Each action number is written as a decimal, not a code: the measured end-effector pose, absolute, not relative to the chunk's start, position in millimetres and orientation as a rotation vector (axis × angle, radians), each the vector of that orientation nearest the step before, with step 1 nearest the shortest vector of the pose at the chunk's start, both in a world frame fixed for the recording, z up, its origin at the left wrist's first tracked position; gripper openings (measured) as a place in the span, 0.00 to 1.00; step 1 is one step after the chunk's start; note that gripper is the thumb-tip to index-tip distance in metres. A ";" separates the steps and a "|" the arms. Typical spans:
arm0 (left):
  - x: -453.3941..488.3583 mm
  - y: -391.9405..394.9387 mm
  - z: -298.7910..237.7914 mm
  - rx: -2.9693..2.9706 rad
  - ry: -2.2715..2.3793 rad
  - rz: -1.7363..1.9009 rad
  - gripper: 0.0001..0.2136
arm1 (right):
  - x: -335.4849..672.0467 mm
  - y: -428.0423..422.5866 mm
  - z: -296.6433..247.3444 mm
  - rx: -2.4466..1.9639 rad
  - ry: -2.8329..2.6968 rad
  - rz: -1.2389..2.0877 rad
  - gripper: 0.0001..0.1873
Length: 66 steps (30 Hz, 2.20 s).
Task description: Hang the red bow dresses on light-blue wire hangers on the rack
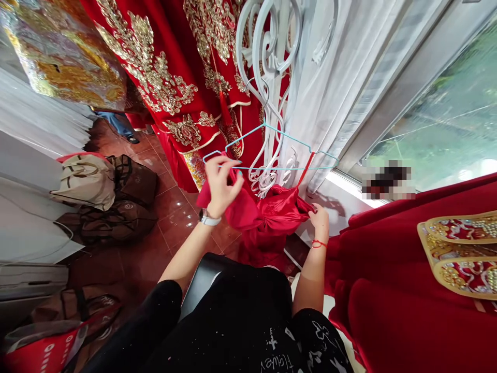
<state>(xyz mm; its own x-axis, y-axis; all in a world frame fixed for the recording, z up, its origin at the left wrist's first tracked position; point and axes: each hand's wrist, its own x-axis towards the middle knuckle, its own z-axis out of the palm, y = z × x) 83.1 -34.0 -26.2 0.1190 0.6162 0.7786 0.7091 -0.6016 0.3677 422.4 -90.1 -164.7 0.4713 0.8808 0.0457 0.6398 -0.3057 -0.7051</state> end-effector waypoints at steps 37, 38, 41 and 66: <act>228.9 -11.8 -8.1 -3.091 -1.290 -0.677 0.14 | 382.7 -61.8 4.9 -1.380 -1.302 0.339 0.14; 228.3 -9.7 -9.9 -3.084 -1.293 -0.678 0.13 | 383.3 -61.1 1.7 -1.367 -1.301 0.360 0.16; 223.7 -4.7 -15.4 -3.086 -1.252 -0.757 0.15 | 388.9 -59.7 -12.8 -1.267 -1.259 0.418 0.22; -5.8 3.7 -90.3 -2.192 -1.907 -2.629 0.28 | 176.0 35.1 -81.2 -0.904 -1.299 1.120 0.43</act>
<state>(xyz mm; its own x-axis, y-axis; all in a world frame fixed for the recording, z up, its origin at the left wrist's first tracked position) -5.8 3.7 -90.3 -0.1772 0.9367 0.3019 -0.0036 -0.3074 0.9516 176.0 35.1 -81.2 -0.0641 0.9638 0.2588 -0.1137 0.2506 -0.9614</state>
